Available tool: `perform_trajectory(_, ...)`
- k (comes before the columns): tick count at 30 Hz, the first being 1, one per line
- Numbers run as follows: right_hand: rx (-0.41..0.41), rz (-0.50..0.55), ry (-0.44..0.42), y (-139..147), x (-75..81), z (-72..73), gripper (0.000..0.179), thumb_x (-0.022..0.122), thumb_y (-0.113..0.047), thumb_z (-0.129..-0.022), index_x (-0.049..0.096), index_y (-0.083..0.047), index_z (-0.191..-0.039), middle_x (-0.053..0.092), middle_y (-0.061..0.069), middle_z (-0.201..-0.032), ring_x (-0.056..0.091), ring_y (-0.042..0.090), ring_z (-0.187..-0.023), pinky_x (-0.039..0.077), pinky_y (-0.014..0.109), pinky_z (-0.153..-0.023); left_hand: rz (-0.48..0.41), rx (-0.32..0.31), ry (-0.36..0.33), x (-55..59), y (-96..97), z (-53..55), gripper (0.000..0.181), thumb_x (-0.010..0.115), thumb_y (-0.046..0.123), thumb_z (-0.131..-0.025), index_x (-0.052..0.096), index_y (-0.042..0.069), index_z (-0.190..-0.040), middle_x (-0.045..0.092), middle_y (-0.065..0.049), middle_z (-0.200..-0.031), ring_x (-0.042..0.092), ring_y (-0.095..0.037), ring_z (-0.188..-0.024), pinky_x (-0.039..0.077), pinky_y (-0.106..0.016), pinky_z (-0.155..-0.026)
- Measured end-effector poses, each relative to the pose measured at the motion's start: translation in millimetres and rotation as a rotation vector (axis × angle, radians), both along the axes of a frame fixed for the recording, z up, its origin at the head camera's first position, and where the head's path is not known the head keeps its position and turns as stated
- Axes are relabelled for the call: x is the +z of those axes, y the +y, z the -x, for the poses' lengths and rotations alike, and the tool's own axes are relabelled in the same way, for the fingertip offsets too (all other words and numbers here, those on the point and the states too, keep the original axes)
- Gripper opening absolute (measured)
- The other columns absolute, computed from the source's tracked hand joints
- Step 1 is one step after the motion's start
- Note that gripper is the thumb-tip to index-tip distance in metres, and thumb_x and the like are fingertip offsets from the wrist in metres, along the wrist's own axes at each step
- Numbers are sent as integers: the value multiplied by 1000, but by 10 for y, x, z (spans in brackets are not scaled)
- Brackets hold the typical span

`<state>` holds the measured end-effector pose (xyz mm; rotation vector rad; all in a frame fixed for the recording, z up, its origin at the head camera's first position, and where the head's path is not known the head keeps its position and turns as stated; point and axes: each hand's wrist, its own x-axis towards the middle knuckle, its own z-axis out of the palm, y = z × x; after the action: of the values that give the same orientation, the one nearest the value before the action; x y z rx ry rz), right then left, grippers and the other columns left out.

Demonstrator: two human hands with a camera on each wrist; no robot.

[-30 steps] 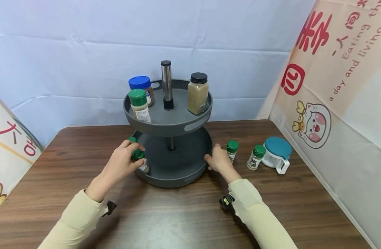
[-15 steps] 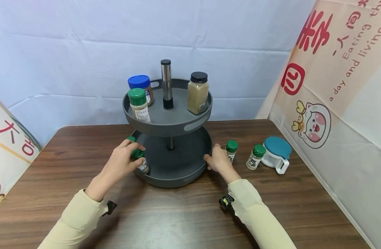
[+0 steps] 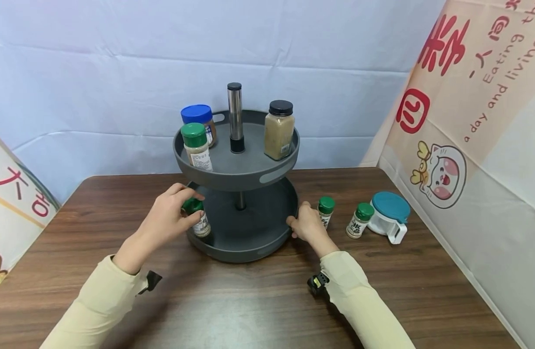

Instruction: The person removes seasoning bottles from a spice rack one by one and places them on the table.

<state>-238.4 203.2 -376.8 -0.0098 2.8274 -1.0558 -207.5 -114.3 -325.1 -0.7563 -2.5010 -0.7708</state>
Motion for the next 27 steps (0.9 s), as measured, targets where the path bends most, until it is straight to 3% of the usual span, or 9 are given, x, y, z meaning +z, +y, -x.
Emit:
perform_trajectory(5, -4, 14, -13, 2, 4, 0, 46, 51, -10, -90, 35, 16, -124, 61, 10, -67, 63, 21, -55, 50, 30, -52, 5, -15, 18, 98, 7, -7, 23, 70, 8, -76, 66, 4, -98, 55, -11, -96, 52, -22, -80, 46, -38, -65)
perform_trajectory(13, -3, 7, -8, -6, 7, 4, 47, 51, -10, -89, 35, 16, -125, 61, 10, -65, 63, 22, -55, 50, 30, -52, 10, -10, 5, 118, -10, -21, 24, 71, 8, -76, 66, 4, -99, 55, -11, -97, 54, -23, -83, 47, -38, -68)
perform_trajectory(27, 5, 2, 5, -3, -8, 3, 46, 51, -11, -90, 36, 16, -123, 61, 9, -65, 62, 20, -54, 50, 30, -52, -19, 46, 7, 164, -209, -73, 24, 70, 8, -75, 66, 5, -98, 53, -9, -94, 49, -20, -70, 42, -33, -58)
